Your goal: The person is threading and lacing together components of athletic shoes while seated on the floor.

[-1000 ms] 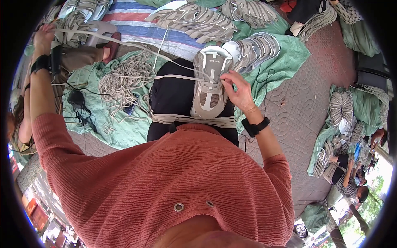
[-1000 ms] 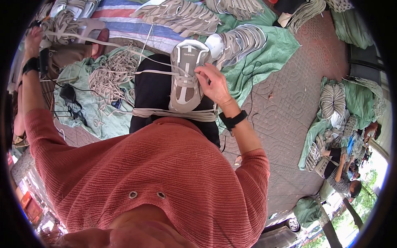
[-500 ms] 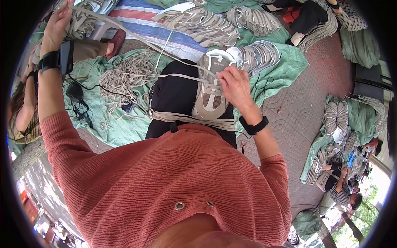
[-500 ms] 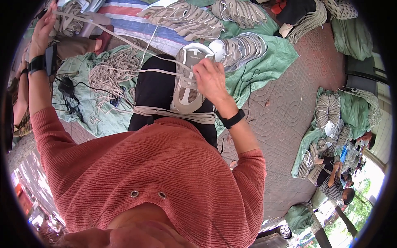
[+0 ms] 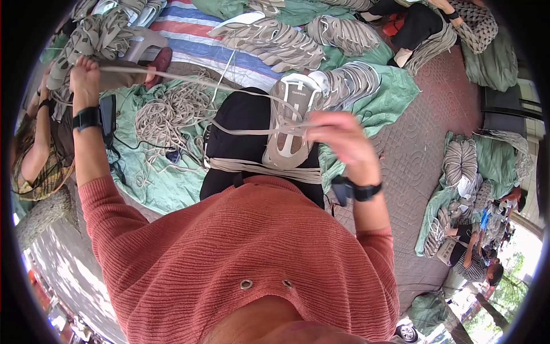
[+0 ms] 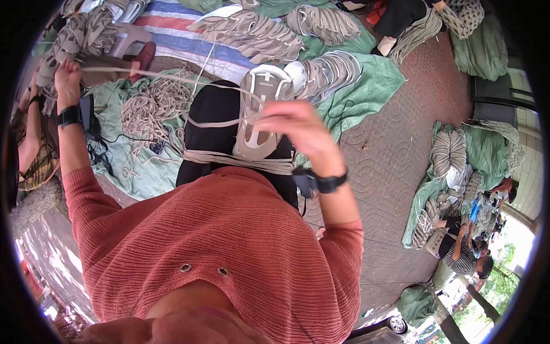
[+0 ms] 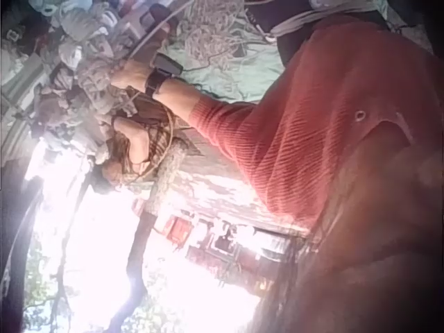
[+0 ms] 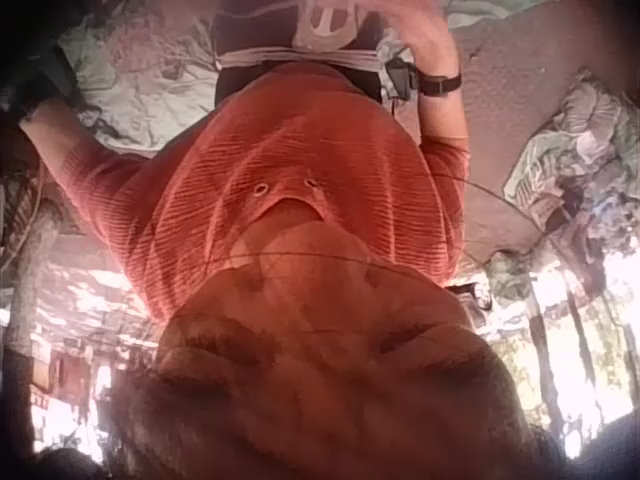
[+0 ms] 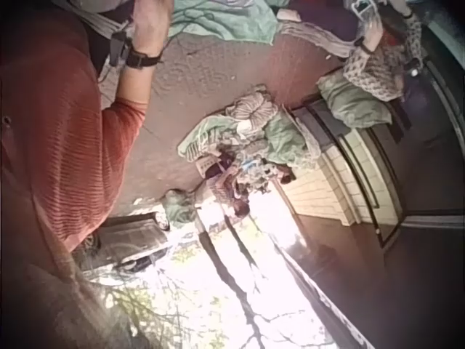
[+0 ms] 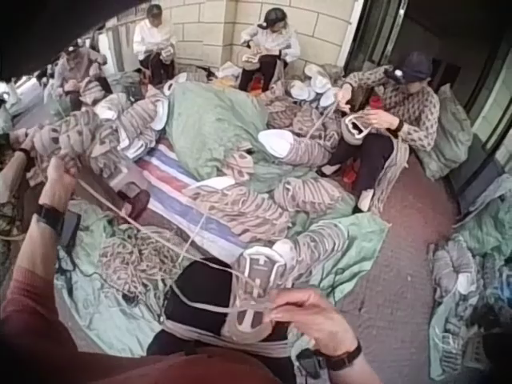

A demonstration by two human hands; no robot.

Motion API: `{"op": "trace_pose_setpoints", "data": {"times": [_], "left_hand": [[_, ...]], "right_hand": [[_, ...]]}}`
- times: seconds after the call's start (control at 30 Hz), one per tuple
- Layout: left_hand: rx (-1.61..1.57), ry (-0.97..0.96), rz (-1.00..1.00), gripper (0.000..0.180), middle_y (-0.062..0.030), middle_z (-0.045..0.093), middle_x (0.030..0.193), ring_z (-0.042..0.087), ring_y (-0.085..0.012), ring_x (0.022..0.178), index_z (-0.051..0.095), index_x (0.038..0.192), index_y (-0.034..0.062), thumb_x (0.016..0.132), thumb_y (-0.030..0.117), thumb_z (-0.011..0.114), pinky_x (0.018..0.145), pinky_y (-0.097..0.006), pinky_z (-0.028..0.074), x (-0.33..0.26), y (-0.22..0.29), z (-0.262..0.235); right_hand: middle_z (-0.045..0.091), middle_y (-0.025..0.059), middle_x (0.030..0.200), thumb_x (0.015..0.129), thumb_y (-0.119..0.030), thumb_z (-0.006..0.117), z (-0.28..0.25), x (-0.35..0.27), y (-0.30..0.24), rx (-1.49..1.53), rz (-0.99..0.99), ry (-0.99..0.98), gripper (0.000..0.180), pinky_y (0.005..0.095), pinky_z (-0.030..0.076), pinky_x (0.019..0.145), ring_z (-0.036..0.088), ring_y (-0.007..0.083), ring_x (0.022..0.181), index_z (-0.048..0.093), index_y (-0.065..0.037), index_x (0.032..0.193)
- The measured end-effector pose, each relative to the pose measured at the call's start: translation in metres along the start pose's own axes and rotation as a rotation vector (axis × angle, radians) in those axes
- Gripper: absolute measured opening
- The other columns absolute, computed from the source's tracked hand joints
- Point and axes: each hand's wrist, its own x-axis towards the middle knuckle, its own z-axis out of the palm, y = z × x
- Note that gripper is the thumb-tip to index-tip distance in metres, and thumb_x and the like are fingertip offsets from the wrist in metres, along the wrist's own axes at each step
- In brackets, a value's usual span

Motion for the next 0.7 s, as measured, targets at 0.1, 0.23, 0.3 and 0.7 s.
{"op": "trace_pose_setpoints", "data": {"times": [0.1,0.23,0.3,0.7], "left_hand": [[0.167,0.155,0.359,0.013,0.0011,0.045,0.063,0.038,-0.0095,0.054,0.055,0.080,0.0032,0.088,0.012,0.058,0.046,-0.025,0.030,-0.013,-0.026,-0.011],[0.714,0.336,0.983,0.019,-0.0030,0.062,0.076,0.055,-0.0119,0.068,0.065,0.086,-0.0002,0.084,0.019,0.065,0.063,-0.026,0.045,-0.084,-0.062,0.005],[0.907,0.137,1.018,0.018,-0.0029,0.063,0.078,0.055,-0.0122,0.070,0.065,0.092,0.0013,0.085,0.018,0.064,0.067,-0.027,0.046,-0.104,-0.085,0.001],[1.082,-1.162,0.059,0.005,-0.0159,0.058,0.083,0.060,-0.0312,0.077,0.050,0.090,0.0019,0.088,0.006,0.047,0.066,-0.039,0.046,-0.311,-0.267,0.109]], "right_hand": [[0.052,0.0039,0.066,0.080,-0.002,0.062,-0.038,-0.053,-0.050,0.598,-0.320,0.476,0.011,0.0262,0.045,0.066,0.049,0.0147,0.054,0.060,0.001,0.089],[0.039,-0.0036,0.062,0.092,-0.011,0.052,-0.120,-0.134,-0.087,0.609,-0.547,0.557,0.009,0.0231,0.027,0.053,0.030,0.0075,0.050,0.056,-0.004,0.093],[0.039,-0.0050,0.060,0.094,-0.014,0.050,-0.161,-0.181,-0.076,0.580,-0.509,0.753,0.011,0.0231,0.026,0.052,0.028,0.0072,0.049,0.056,-0.005,0.096],[0.042,-0.0016,0.062,0.093,-0.024,0.049,-0.286,-0.279,0.046,0.778,-0.404,1.897,0.021,0.0252,0.031,0.050,0.037,0.0099,0.053,0.063,-0.009,0.097]]}}
